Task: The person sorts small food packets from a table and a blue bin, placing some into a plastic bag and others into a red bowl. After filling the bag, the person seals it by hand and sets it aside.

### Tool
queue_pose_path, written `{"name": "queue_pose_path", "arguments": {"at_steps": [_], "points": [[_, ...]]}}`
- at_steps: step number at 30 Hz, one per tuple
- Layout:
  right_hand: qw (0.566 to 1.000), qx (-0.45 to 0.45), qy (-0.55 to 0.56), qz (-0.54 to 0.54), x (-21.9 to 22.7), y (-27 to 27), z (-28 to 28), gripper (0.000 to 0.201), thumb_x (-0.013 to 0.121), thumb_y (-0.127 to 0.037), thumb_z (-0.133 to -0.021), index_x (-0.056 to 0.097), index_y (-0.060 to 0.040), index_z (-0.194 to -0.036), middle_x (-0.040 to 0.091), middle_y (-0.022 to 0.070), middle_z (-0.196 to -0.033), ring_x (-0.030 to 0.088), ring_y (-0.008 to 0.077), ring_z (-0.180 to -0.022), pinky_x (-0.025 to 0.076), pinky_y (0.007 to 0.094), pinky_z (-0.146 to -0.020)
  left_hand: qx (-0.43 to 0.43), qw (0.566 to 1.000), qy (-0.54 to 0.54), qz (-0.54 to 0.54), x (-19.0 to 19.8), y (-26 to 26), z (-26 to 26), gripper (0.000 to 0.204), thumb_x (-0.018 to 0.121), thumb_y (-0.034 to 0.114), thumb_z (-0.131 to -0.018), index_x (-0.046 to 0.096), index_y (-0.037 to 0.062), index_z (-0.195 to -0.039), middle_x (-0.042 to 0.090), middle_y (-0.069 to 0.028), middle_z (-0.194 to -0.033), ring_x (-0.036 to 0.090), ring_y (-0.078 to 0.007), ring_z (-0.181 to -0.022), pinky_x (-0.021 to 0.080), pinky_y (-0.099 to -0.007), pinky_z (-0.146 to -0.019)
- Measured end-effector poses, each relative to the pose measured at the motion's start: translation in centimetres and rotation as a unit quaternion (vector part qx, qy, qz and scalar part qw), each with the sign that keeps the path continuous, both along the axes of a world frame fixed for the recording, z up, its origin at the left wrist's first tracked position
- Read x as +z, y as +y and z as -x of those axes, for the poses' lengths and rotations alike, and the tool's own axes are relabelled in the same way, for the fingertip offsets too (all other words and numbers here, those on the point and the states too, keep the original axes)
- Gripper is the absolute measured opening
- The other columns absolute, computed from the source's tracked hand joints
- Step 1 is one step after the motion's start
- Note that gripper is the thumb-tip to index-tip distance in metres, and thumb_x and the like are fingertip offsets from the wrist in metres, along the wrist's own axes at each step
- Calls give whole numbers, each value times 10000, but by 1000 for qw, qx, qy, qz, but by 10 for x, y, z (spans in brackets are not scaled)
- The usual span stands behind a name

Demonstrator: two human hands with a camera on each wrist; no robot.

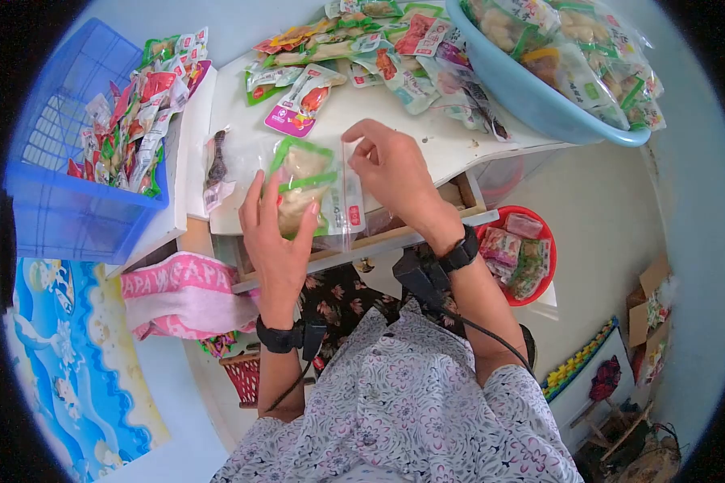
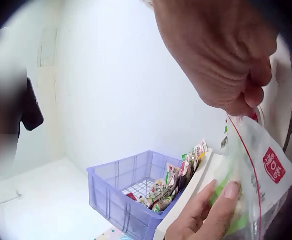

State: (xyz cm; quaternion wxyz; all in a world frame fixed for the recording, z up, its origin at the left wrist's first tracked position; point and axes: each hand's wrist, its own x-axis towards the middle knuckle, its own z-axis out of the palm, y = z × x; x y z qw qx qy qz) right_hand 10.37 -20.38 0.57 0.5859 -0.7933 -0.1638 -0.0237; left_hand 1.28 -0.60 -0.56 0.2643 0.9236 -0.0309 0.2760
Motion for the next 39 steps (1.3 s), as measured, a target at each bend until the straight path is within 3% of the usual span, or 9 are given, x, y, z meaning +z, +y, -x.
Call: {"name": "queue_pose_path", "arguments": {"at_steps": [5, 8, 11, 14, 17, 21, 24, 32, 39], "points": [[986, -63, -150, 20, 8, 8, -16, 250, 664, -11, -894, 643, -16, -1143, 706, 131, -810, 656, 254, -665, 519, 372, -636, -95, 994, 42, 15, 1, 7, -10, 598, 768, 222, -891, 565, -23, -1397, 482, -237, -1503, 434, -435, -1409, 401, -508, -1137], [997, -32, -73, 21, -2, 13, -30, 267, 649, 15, -948, 618, -1, -1212, 675, 64, -896, 625, 99, -693, 475, 275, -573, -105, 994, 37, -8, 4, 1, -16, 581, 748, 231, -907, 565, -44, -1385, 468, -247, -1515, 406, -441, -1440, 383, -511, -1157], [999, -32, 9, -40, 0, 11, -28, 283, 646, -11, -965, 606, 3, -1245, 685, 81, -972, 676, 125, -780, 507, 289, -607, -69, 997, 21, -32, 3, -7, -15, 572, 727, 250, -924, 563, -53, -1382, 458, -260, -1519, 400, -445, -1444, 364, -519, -1172], [986, -114, -121, 12, -10, -4, -21, 272, 647, -32, -978, 623, -1, -1247, 684, 82, -1027, 670, 133, -811, 519, 284, -650, -24, 999, 22, -40, -1, -6, -10, 573, 717, 266, -930, 565, -49, -1383, 451, -270, -1522, 391, -449, -1452, 345, -523, -1186], [990, -129, -55, 30, -7, -21, -5, 246, 670, -66, -947, 649, -34, -1190, 706, 150, -1077, 698, 280, -862, 549, 391, -758, 1, 997, -14, -73, 3, -5, -8, 561, 727, 264, -920, 578, -41, -1367, 469, -255, -1506, 416, -432, -1430, 355, -521, -1171], [988, -137, -65, 18, -19, -27, 12, 217, 680, -77, -951, 673, -38, -1164, 713, 155, -1023, 710, 288, -867, 557, 381, -771, -9, 995, -60, -75, 28, -21, -8, 548, 766, 268, -883, 607, -20, -1322, 548, -192, -1396, 512, -381, -1291, 416, -508, -1078], [988, -137, -74, -5, -21, -23, 20, 210, 682, -73, -951, 676, -30, -1156, 717, 159, -988, 718, 292, -877, 561, 371, -774, -46, 995, -49, -68, 31, -48, -18, 558, 798, 289, -850, 622, 6, -1297, 592, -132, -1217, 552, -341, -1119, 450, -490, -965], [990, -123, -60, -39, -18, -32, 32, 190, 676, -64, -943, 680, -29, -1129, 710, 143, -980, 713, 303, -899, 561, 377, -773, -4, 993, 1, -115, 15, -63, -45, 348, 792, 210, -817, 641, 12, -1060, 594, -144, -1021, 571, -358, -1007, 480, -462, -866], [977, -129, -155, 67, -16, -27, 40, 176, 667, -42, -891, 683, -45, -1066, 701, 112, -954, 652, 325, -934, 531, 436, -777, -23, 994, -9, -110, 10, -60, -38, 317, 827, 231, -800, 635, 43, -970, 606, -114, -993, 564, -341, -960, 475, -456, -815]]}}
